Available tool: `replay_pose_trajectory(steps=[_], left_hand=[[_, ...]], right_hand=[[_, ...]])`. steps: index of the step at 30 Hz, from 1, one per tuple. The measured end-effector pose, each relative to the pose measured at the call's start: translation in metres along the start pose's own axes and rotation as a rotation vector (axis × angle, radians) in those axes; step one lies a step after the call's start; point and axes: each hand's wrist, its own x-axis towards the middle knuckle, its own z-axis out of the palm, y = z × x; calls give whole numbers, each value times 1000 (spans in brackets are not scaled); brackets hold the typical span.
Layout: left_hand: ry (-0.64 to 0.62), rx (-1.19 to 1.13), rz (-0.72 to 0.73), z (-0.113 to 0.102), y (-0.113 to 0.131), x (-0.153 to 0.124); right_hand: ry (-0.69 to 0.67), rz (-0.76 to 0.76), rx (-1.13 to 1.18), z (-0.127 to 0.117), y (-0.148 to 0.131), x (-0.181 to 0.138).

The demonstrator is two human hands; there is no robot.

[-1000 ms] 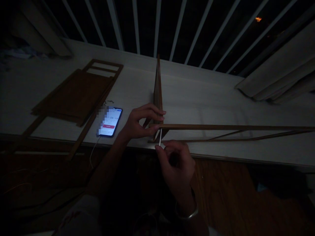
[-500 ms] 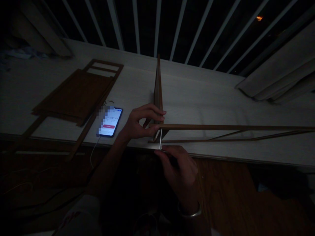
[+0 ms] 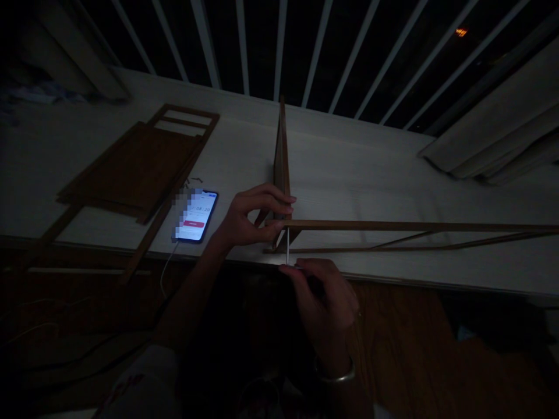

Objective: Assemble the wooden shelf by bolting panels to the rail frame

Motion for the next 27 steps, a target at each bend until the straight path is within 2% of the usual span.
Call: replay_pose_trajectory(steps=[6, 18, 27], left_hand=[[2, -10, -11, 0, 0, -1], [0, -8, 2, 0, 1, 0], [-5, -4, 0, -1, 0, 0]], right_hand=[[26, 0, 67, 2, 2, -1], [0, 127, 121, 5, 3, -8], [-116, 338, 235, 7, -3, -10]])
